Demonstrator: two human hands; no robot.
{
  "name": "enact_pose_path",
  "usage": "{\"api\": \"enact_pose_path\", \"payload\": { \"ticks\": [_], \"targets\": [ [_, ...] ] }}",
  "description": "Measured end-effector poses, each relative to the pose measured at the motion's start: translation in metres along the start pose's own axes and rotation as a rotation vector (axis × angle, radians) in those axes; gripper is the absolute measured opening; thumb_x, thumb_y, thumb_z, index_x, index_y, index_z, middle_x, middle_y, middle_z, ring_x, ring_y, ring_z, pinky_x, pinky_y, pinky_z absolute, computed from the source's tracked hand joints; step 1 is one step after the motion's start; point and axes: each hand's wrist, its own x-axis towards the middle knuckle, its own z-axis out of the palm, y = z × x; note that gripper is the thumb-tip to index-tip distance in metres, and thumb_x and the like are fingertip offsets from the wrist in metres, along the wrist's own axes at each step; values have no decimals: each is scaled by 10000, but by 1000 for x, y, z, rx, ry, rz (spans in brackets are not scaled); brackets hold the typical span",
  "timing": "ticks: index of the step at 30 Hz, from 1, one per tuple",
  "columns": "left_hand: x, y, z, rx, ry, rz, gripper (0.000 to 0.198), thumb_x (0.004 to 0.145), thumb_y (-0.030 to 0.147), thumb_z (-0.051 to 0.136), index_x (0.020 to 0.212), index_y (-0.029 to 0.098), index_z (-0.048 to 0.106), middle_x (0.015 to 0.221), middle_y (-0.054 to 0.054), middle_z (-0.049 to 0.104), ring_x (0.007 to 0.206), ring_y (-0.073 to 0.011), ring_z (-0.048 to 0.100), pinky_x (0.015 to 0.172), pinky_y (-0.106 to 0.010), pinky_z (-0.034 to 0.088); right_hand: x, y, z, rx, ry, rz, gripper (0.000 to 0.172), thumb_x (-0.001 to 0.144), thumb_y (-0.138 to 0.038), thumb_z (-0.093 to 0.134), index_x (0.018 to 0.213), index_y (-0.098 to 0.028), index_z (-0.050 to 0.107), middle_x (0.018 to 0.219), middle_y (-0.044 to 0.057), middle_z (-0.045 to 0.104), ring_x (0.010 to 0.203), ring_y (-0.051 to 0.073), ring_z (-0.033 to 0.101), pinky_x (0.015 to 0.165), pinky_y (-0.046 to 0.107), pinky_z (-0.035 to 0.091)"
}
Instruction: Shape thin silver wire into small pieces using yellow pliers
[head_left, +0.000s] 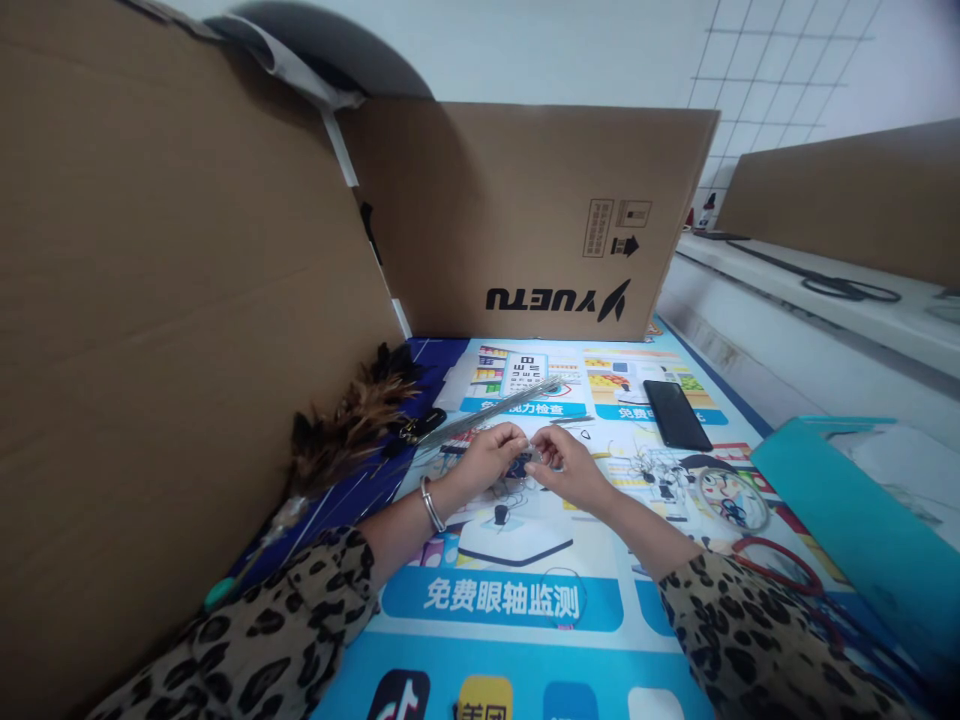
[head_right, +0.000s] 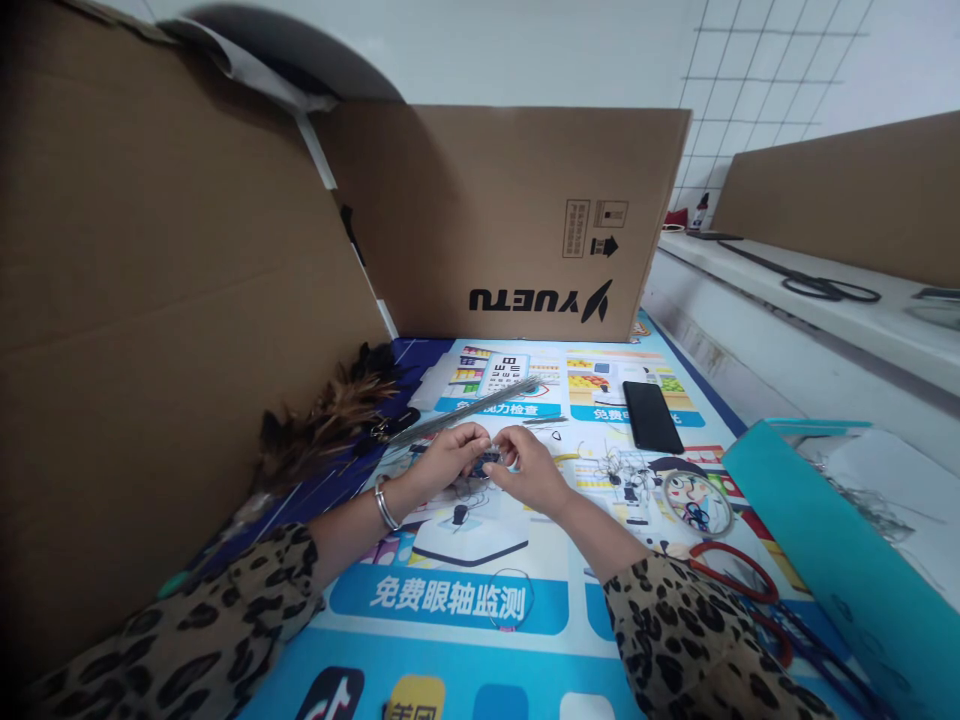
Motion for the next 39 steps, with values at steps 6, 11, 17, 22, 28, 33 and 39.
{"api": "enact_pose_path", "payload": {
  "ticks": [6,11,17,22,28,33,39],
  "targets": [
    [0,1,1,24,-6,-3,226,795,363,475,754,143,509,490,59,388,420,-58,335,400,-167,261,0,0,0,-4,-4,9,221,697,-258,573,889,-210,476,813,-14,496,642,91,453,595,232,394],
    [0,0,1,56,-9,13,223,800,354,468,755,140,512,497,60,389,432,-58,345,414,-166,274,1,0,0,0,-7,22,196,696,-267,576,850,-207,470,786,-18,494,630,92,453,580,229,387],
    [2,-4,-1,94,11,25,222,799,349,464,754,138,518,510,57,400,443,-58,353,432,-170,290,1,0,-1,1,-3,14,172,701,-266,571,827,-207,469,767,-23,491,624,92,450,588,233,382],
    [2,-6,-1,120,6,20,230,806,355,451,766,140,520,518,55,405,450,-63,360,434,-175,293,0,2,-1,11,3,9,155,705,-268,570,803,-204,468,730,-29,484,610,91,440,586,232,370],
    [2,-2,-1,154,19,76,198,797,313,457,738,137,525,537,45,418,488,-71,370,465,-182,298,0,1,-1,-7,12,-26,108,713,-252,564,709,-198,471,685,-23,467,625,101,422,578,227,359],
    [1,3,-2,178,55,92,201,790,320,459,737,139,528,540,41,412,511,-83,373,481,-192,306,1,3,-1,-5,32,-42,112,723,-247,561,671,-194,477,682,-21,463,626,100,426,564,221,360],
    [1,1,-2,252,55,154,197,811,296,434,729,141,523,568,37,420,546,-86,383,509,-195,313,2,7,0,33,107,51,125,752,-285,533,680,-197,481,650,-33,467,571,88,417,536,216,361]
  ]
}}
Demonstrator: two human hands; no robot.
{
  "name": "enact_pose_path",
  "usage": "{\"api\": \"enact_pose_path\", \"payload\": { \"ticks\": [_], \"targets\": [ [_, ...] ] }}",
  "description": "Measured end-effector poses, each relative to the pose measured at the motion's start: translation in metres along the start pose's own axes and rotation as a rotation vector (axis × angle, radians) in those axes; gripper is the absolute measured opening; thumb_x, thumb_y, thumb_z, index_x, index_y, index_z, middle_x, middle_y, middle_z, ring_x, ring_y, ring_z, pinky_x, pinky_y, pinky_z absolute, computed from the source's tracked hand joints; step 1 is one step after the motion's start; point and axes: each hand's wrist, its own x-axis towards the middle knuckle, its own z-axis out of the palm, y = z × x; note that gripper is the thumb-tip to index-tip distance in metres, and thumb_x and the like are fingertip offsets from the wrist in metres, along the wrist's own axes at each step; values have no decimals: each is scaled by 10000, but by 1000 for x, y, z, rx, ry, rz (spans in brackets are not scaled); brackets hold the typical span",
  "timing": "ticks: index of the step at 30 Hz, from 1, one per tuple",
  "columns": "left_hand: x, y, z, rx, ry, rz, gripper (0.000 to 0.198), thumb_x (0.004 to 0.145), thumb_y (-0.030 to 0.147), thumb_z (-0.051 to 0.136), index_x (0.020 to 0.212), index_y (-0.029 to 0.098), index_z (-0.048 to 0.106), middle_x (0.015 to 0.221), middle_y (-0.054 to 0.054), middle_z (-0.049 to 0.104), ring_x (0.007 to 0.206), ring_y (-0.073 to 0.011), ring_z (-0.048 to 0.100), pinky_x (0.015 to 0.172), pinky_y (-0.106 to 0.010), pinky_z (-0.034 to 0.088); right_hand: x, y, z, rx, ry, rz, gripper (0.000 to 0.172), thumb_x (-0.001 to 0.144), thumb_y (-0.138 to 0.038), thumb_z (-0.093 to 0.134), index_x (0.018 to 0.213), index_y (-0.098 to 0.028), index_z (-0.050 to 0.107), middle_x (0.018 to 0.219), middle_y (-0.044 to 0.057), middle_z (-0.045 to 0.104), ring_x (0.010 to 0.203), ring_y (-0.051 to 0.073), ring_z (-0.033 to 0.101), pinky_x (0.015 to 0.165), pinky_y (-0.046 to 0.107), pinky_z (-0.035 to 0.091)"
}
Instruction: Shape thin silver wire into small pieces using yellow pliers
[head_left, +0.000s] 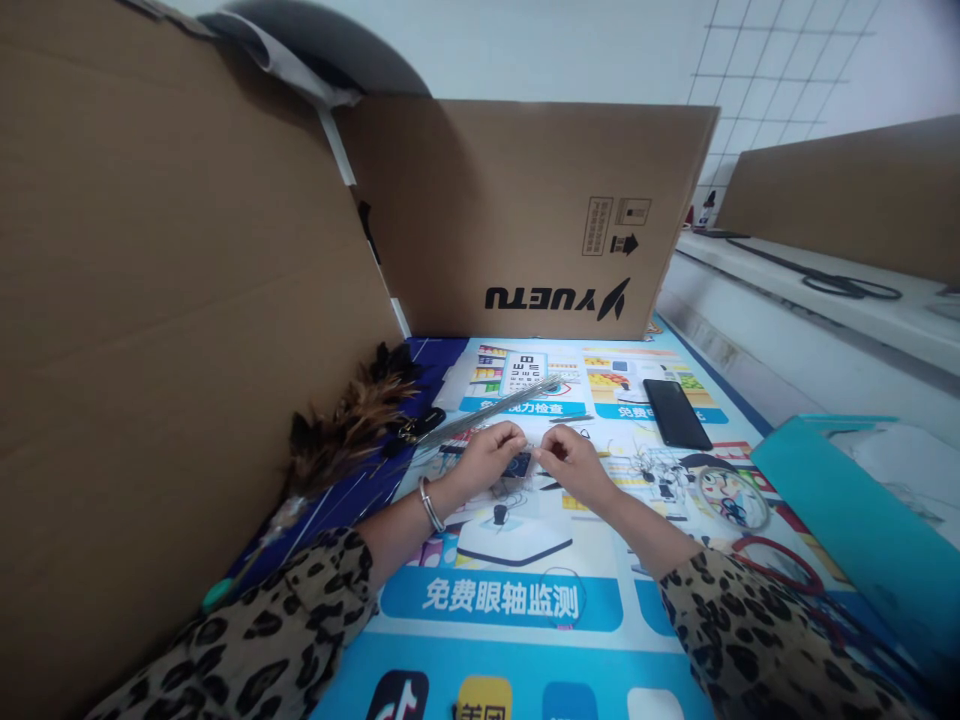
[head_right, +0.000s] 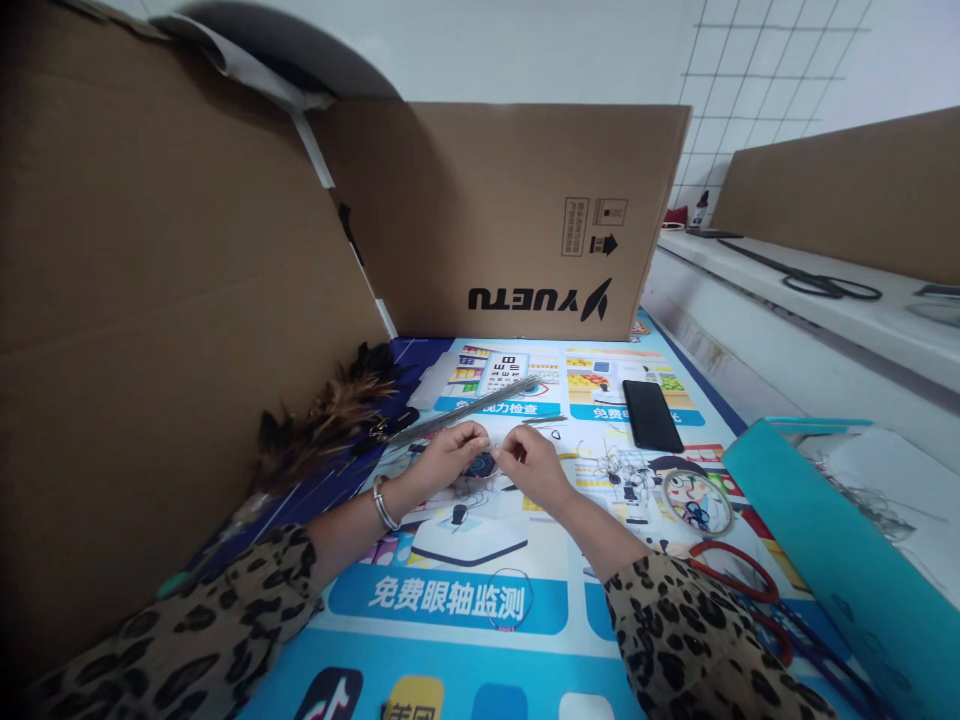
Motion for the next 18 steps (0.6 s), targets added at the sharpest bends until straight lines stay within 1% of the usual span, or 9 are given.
{"api": "enact_pose_path", "payload": {
  "ticks": [4,8,15,18],
  "targets": [
    [1,-4,0,48,16,32,195,815,288,436,720,142,522,601,33,449,573,-89,408,538,-202,329,0,0,1,2,26,37,85,766,-281,508,743,-201,524,691,-24,502,593,91,446,550,217,375],
    [2,-4,0,83,-24,74,194,824,273,426,740,140,538,662,15,509,619,-101,447,566,-211,344,0,-2,2,-6,7,12,70,757,-258,513,775,-201,548,726,-16,514,611,90,467,561,212,386],
    [-2,5,1,166,-36,124,191,837,257,414,745,145,538,691,5,530,648,-111,461,591,-221,350,0,-1,2,-76,11,-4,49,741,-229,513,711,-200,540,670,-26,498,593,91,442,548,209,364],
    [-3,7,2,188,-22,138,181,834,240,413,746,148,541,694,3,531,658,-115,463,601,-225,351,0,-1,2,-87,16,-10,49,730,-211,511,685,-200,526,649,-30,488,583,91,431,539,210,353]
  ]
}}
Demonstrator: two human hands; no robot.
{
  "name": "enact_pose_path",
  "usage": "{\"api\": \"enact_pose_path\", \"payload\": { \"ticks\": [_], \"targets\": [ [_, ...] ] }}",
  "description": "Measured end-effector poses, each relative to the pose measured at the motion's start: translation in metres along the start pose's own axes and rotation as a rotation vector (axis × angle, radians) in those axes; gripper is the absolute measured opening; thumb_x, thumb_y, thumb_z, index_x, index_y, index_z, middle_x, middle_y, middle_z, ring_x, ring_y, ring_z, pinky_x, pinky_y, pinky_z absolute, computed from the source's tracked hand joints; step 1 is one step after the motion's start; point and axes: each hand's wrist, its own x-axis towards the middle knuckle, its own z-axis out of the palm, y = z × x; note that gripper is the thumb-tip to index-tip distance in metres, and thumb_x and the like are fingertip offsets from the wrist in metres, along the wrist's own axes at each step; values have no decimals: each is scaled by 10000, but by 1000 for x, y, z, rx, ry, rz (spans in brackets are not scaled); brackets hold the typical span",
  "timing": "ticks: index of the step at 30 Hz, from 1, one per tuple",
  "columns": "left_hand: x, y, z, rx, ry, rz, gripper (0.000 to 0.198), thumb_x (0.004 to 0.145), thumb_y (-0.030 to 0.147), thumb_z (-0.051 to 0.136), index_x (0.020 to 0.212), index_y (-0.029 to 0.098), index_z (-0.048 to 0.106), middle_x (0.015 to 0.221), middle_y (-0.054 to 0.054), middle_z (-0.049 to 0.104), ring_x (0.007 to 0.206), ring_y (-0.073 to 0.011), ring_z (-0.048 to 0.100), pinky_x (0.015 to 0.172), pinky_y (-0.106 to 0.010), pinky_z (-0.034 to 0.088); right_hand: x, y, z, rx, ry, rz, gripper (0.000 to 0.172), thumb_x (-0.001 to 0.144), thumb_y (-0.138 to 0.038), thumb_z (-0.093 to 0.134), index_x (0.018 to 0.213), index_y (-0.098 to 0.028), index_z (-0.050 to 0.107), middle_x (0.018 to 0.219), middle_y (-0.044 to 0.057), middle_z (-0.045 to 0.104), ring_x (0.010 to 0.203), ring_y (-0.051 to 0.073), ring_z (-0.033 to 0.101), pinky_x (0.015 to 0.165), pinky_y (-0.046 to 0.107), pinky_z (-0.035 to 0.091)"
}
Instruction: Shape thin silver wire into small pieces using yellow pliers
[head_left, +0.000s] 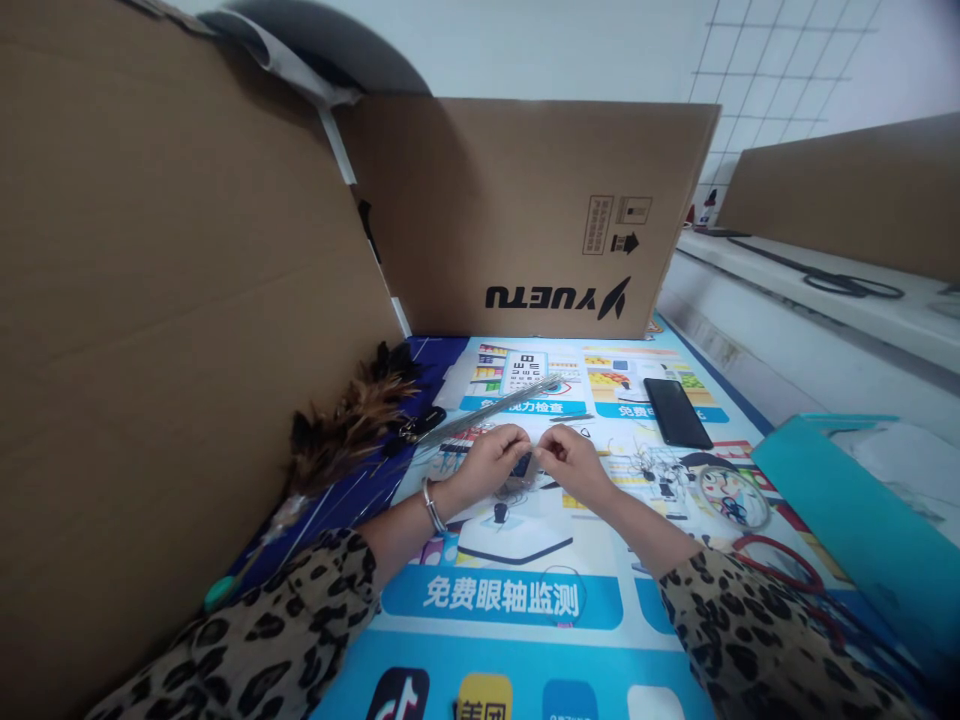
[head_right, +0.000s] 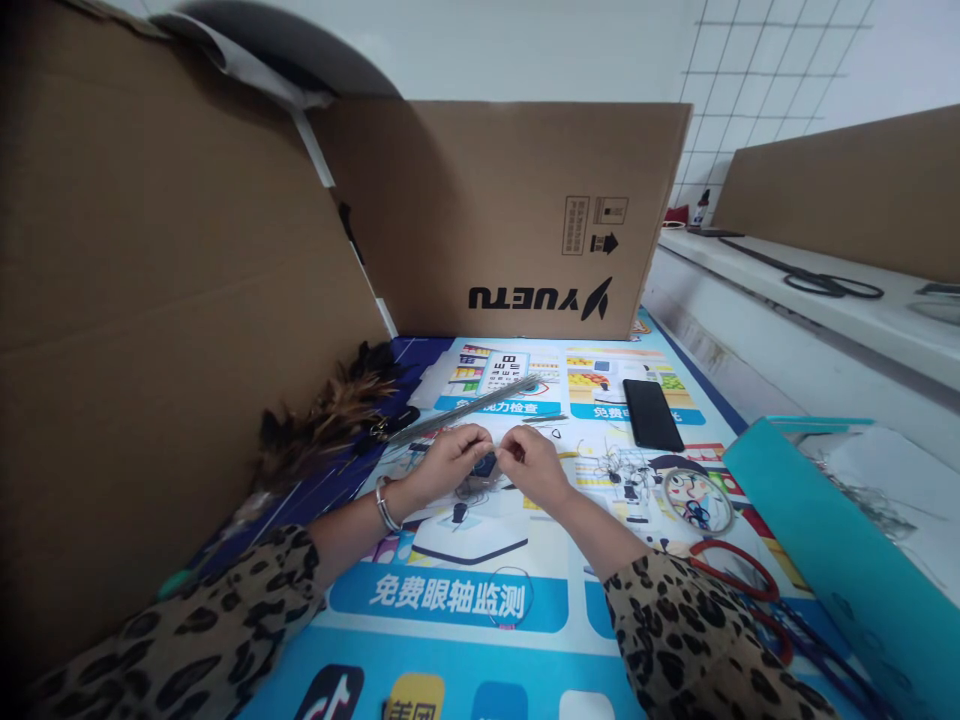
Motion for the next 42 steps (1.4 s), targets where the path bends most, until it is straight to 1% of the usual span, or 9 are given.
{"api": "enact_pose_path", "payload": {
  "ticks": [10,15,19,23,29,33,36,40,42],
  "targets": [
    [0,-1,0,-29,24,-21,179,825,236,414,731,147,538,687,2,534,643,-115,461,590,-222,348,0,1,1,-3,12,42,48,703,-209,505,656,-205,514,624,-28,495,566,100,426,527,216,346],
    [1,-3,-1,-79,54,-63,172,816,246,430,720,144,529,679,7,520,646,-110,458,597,-217,355,0,3,1,-33,0,37,95,716,-229,499,625,-202,500,592,-32,477,555,99,408,516,217,323],
    [1,-4,-1,-218,31,-149,179,812,290,451,737,142,518,591,30,460,549,-87,417,522,-198,335,1,4,0,7,-17,71,136,730,-262,498,609,-199,494,560,-38,459,539,98,398,506,216,314],
    [0,-4,-1,-410,-4,-244,257,831,382,423,824,142,516,513,51,421,442,-67,366,444,-184,294,3,5,-2,115,30,161,183,739,-317,501,605,-194,486,538,-45,431,521,95,381,501,217,314],
    [1,-8,1,-510,9,-283,304,812,433,449,844,142,529,549,25,487,451,-70,422,434,-178,311,5,7,-5,208,55,208,233,762,-389,483,633,-196,477,532,-47,417,515,94,375,493,218,317],
    [2,-10,2,-525,-13,-301,299,798,434,471,817,142,532,531,31,482,427,-62,419,407,-170,289,4,9,-5,215,69,201,250,773,-419,470,659,-198,487,535,-44,429,519,97,386,494,219,326],
    [2,-12,2,-544,3,-300,288,798,419,474,819,135,521,582,22,502,423,-52,415,398,-168,289,4,11,-3,238,78,209,259,774,-433,473,666,-198,490,520,-49,425,503,93,379,488,217,325],
    [3,-13,2,-582,30,-285,282,793,372,496,943,134,505,652,19,493,448,-41,418,411,-162,310,5,13,-3,308,73,246,266,772,-448,478,687,-197,501,495,-54,420,482,89,375,479,216,328],
    [3,-12,3,-590,24,-266,335,764,334,545,1034,147,477,728,8,503,503,-45,452,443,-160,342,6,14,-3,367,76,281,270,766,-457,482,702,-196,505,496,-53,429,469,86,379,470,215,330]
  ]
}}
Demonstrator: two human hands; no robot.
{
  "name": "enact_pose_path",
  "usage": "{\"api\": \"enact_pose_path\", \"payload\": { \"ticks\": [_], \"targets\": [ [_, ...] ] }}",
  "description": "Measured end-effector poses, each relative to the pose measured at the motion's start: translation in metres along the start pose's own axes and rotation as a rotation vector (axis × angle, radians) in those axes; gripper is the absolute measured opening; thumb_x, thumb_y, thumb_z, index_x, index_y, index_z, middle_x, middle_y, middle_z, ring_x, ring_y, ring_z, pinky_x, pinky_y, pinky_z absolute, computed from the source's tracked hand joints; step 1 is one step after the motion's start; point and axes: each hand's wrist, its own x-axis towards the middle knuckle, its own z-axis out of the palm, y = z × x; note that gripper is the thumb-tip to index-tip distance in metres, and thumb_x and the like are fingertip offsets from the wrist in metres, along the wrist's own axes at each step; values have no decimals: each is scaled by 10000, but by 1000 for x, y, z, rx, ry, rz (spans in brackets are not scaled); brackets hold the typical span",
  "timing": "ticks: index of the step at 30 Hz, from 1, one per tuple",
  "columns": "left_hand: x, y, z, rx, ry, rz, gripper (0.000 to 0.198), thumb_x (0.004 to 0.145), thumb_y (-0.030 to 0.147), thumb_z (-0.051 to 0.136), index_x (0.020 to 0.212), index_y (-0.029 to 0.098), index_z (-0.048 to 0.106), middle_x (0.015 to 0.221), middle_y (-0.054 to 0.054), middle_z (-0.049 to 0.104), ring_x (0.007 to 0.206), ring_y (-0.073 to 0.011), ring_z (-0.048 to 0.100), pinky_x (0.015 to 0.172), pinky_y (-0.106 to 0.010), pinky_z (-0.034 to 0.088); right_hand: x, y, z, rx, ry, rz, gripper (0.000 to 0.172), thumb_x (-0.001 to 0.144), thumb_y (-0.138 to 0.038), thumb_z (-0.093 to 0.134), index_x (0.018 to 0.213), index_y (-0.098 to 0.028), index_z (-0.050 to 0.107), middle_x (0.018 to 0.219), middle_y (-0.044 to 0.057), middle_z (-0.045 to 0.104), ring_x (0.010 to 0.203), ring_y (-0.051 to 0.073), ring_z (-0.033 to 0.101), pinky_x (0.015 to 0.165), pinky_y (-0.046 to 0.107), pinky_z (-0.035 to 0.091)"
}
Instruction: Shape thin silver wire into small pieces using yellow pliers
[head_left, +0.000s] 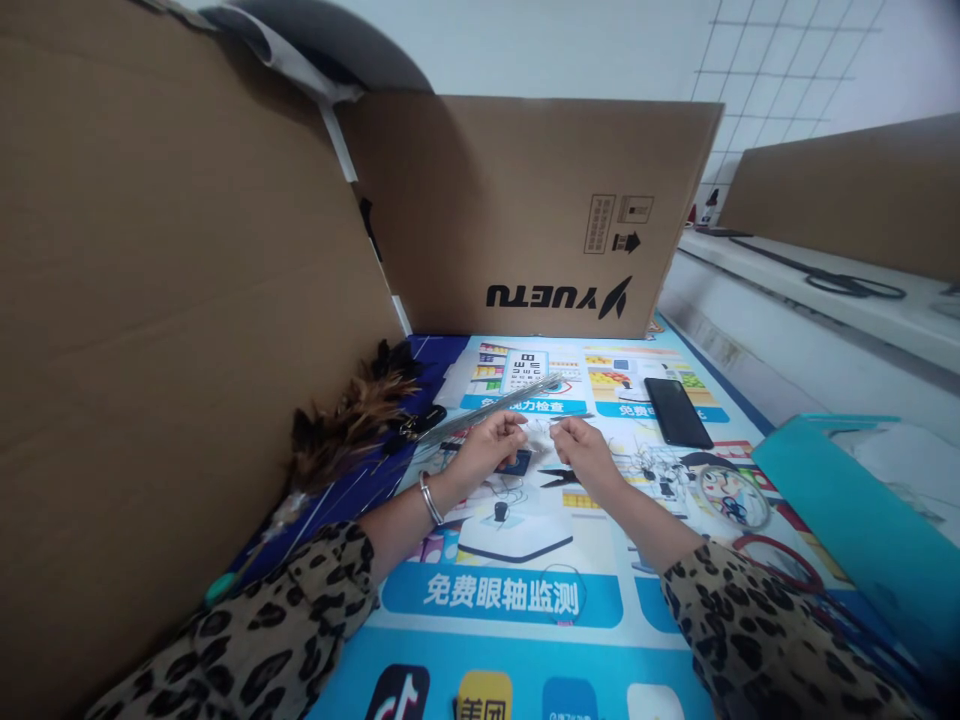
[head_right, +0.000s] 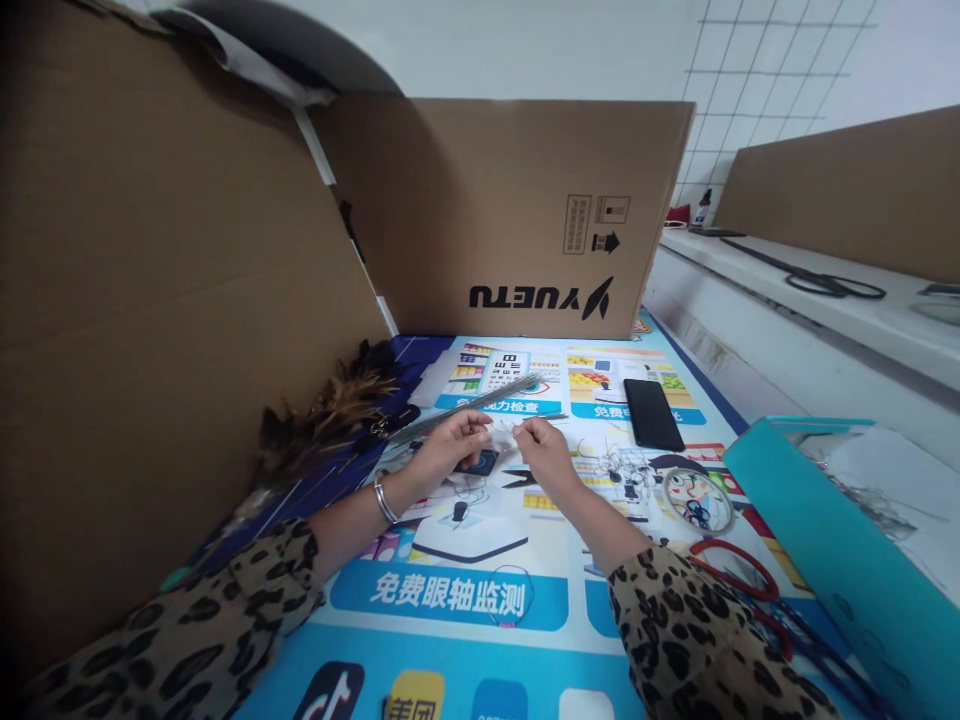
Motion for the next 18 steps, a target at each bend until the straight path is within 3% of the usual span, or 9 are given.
{"api": "enact_pose_path", "payload": {
  "ticks": [3,6,11,18],
  "targets": [
    [0,-1,2,44,-46,31,493,683,244,634,1127,170,434,886,-26,511,611,-55,495,527,-175,404,2,0,0,102,5,56,278,743,-468,502,714,-192,501,530,-48,459,451,77,387,444,209,321],
    [-1,-3,5,145,-68,53,564,652,185,649,1165,177,417,889,-28,512,615,-59,491,540,-184,413,3,-2,0,170,-9,79,283,728,-469,515,707,-188,490,547,-46,469,445,69,392,433,201,312],
    [-1,-4,6,289,-5,107,502,664,172,633,1133,175,453,826,-11,526,615,-70,492,554,-193,410,2,-4,-1,189,-33,94,268,736,-449,512,694,-186,482,567,-42,491,442,60,398,431,195,307],
    [0,-3,5,311,29,123,399,703,203,602,1082,161,482,763,-3,535,652,-95,509,585,-210,415,1,-3,-1,182,-57,91,255,746,-436,510,709,-184,498,588,-35,524,439,58,406,432,194,307]
  ]
}}
